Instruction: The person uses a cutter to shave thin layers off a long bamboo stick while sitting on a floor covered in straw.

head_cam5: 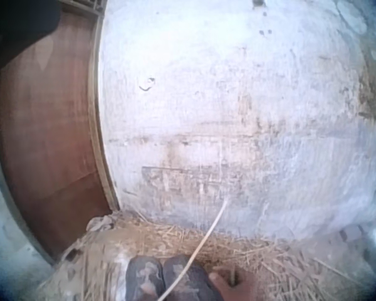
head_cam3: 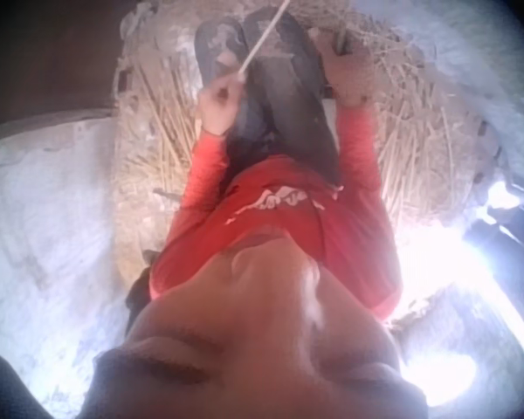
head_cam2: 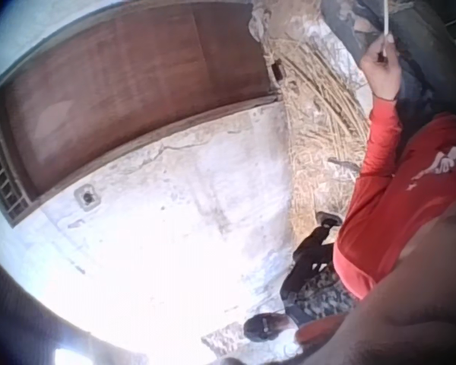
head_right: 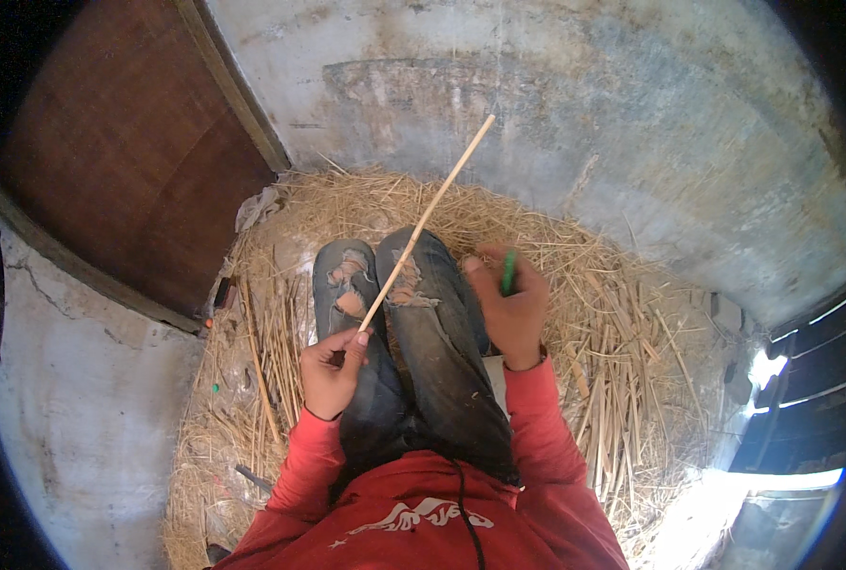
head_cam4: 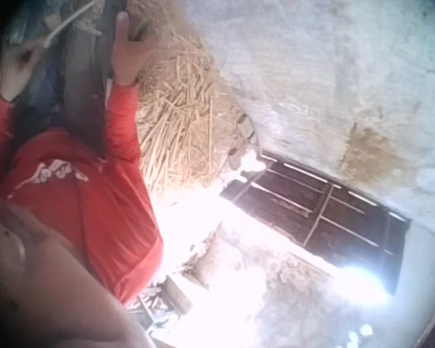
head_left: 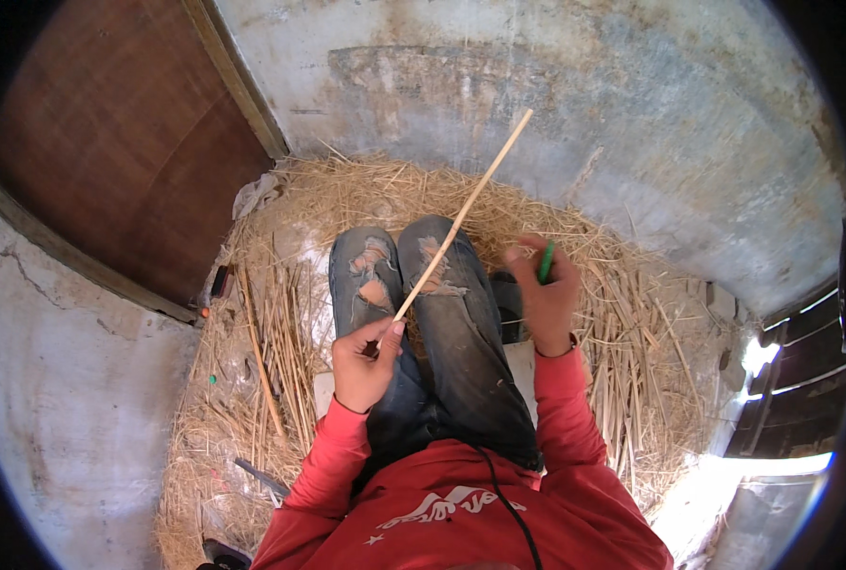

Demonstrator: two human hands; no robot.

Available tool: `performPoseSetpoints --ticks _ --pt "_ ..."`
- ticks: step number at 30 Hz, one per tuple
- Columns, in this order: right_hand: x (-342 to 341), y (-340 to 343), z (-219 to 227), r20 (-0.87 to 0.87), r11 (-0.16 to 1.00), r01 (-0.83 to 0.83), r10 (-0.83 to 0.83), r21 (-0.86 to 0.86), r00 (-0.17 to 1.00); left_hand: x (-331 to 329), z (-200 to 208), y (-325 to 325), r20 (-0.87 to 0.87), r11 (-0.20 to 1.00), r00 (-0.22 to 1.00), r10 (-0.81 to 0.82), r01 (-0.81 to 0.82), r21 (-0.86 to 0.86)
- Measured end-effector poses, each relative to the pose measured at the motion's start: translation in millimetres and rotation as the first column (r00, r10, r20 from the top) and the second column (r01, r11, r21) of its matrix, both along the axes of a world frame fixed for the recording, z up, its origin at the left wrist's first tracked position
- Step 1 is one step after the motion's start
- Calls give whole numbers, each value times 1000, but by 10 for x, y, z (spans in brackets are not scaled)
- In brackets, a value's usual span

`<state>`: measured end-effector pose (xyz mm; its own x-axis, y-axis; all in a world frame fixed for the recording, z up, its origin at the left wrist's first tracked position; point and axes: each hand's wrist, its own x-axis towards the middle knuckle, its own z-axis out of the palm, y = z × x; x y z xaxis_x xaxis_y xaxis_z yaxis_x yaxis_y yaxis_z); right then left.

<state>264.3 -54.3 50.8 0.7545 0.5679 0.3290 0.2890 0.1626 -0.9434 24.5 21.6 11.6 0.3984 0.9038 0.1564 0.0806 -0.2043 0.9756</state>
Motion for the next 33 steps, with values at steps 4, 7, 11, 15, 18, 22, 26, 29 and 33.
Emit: performPoseSetpoints --ticks 4,7,11,15,18,22,26,29,33 --pt "-191 183 -45 38 987 -161 162 -18 986 4 -45 -23 -81 984 995 49 -35 173" --pt "-316 219 151 33 963 -253 257 -97 966 -9 37 -48 -156 918 981 115 -45 395" --pt "-296 329 44 103 943 -329 332 -51 938 -26 90 -52 -177 859 969 174 -61 508" --pt "-230 380 -30 113 887 -455 445 83 888 -80 6 -29 -121 904 986 112 -51 423" --pt "-147 337 5 121 856 -516 510 23 852 -111 -28 -42 -102 939 992 76 -37 341" --pt "-189 220 130 150 890 -447 456 -91 877 -105 6 -50 -118 932 987 108 -59 358" --pt "-266 221 90 122 923 -383 384 -34 915 -82 39 -52 -97 916 986 134 -86 392" --pt "-348 246 131 94 947 -321 320 -5 943 -98 12 -39 -135 872 978 161 -77 483" --pt "-408 306 82 120 960 -279 274 26 954 -83 69 -63 -152 842 969 197 -88 532"
